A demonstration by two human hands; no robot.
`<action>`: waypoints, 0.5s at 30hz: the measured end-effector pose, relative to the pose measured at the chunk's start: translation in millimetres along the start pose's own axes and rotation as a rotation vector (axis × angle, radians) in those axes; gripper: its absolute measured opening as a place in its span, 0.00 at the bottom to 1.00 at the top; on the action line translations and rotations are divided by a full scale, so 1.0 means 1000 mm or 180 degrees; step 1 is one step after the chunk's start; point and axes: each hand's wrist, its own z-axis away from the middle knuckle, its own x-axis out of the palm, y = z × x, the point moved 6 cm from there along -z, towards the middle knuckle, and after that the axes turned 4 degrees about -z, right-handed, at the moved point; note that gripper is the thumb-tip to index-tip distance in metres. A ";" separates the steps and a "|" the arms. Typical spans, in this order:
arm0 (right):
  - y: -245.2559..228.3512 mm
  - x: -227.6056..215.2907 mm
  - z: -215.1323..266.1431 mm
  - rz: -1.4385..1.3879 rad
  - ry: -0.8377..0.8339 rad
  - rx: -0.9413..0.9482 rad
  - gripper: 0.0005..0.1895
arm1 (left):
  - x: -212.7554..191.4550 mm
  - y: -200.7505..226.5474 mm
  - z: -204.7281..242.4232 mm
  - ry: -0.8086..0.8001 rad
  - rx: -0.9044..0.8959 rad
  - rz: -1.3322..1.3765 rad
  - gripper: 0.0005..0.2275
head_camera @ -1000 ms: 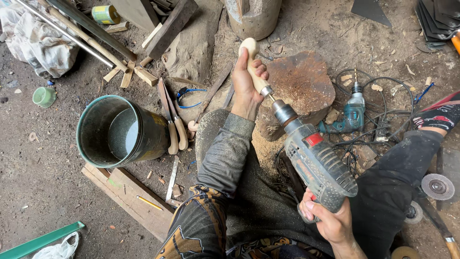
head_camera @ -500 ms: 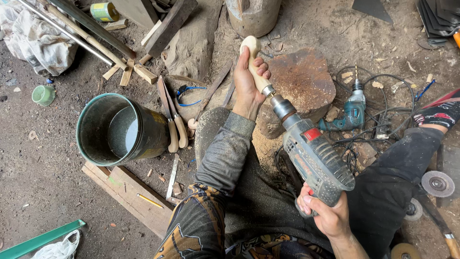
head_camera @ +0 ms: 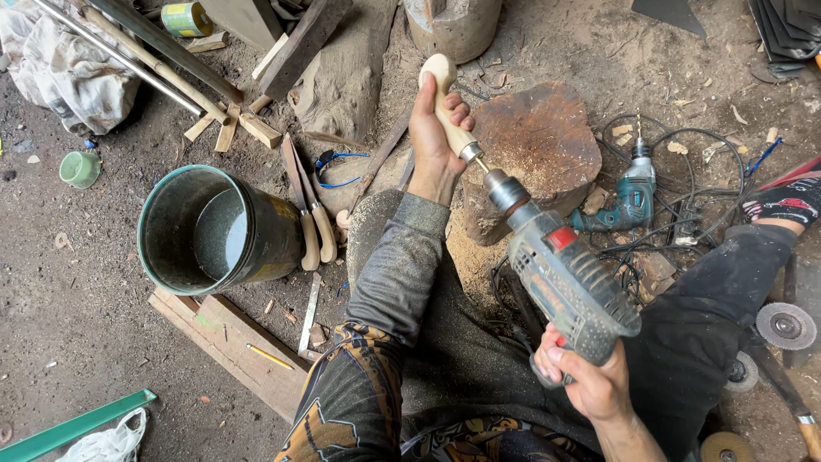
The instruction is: The person uses a corded power drill to bore a hole into a small wooden handle held in the left hand. The handle is positioned over a wooden stump, and the drill is operated with the right hand.
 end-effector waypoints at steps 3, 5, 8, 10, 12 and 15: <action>0.000 -0.005 -0.010 -0.0025 0.0066 -0.0065 0.16 | 0.005 -0.012 -0.003 0.0027 -0.0181 -0.0151 0.20; -0.001 -0.007 -0.017 0.0003 0.0072 -0.0112 0.16 | 0.012 -0.017 -0.006 -0.0077 -0.0205 -0.0099 0.20; 0.000 -0.007 -0.020 0.0041 0.0106 -0.0121 0.16 | 0.013 -0.027 -0.006 -0.0001 -0.0323 0.0017 0.20; 0.004 -0.007 -0.021 0.0040 0.0152 -0.0064 0.15 | 0.012 -0.031 -0.006 0.0045 -0.0380 0.0047 0.19; 0.004 -0.006 -0.022 -0.0066 0.0130 -0.0127 0.16 | 0.011 -0.033 -0.007 0.0017 -0.0386 0.0024 0.19; 0.005 -0.006 -0.023 -0.0093 0.0171 -0.0117 0.16 | 0.006 -0.034 -0.009 0.0197 -0.0216 0.0142 0.17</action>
